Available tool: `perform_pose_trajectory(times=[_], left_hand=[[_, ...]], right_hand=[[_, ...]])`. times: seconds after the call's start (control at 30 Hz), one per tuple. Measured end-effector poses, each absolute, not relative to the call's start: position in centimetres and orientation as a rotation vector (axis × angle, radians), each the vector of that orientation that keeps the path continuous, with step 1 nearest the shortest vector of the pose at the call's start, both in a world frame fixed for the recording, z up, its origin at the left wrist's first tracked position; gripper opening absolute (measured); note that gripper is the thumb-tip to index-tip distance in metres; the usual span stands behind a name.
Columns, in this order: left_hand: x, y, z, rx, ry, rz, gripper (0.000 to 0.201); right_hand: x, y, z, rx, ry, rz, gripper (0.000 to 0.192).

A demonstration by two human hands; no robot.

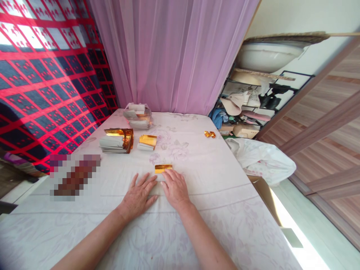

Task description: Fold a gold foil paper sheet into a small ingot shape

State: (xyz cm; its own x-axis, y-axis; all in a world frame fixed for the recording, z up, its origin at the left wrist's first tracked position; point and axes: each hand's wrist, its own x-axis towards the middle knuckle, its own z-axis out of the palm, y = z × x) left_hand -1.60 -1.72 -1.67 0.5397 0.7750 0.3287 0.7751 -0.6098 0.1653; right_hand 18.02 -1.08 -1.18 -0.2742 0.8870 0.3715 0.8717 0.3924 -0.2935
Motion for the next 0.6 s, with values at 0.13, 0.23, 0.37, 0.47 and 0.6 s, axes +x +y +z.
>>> perform_pose_trajectory(times=[0.13,0.23,0.37,0.47,0.6], left_hand=[[-1.6,-1.7,-1.8,-2.733,-1.386,-0.617,0.041],[-1.6,-1.8,-1.8,-2.700,-1.407,-0.616,0.041],[-1.7,-1.8,-1.6,-2.734,-1.396,-0.555,0.040],[-1.8,-1.7,-1.4,-2.766,-1.394,-0.537,0.041],[-1.7,-1.6,-1.4,-2.774,-1.415,-0.540,0.040]], right_hand=[[17.0,-2.2,-1.2,-1.516,-2.427,0.219,0.048],[17.8,-2.3,-1.1,-1.586,-2.529,0.313,0.056],[19.7,-2.1,-0.6,-1.705,-2.563,0.337,0.060],[20.7,-2.1,-0.3,-1.788,-2.533,0.307,0.059],[20.4,-2.2,0.0,-1.795,-2.493,0.272,0.061]])
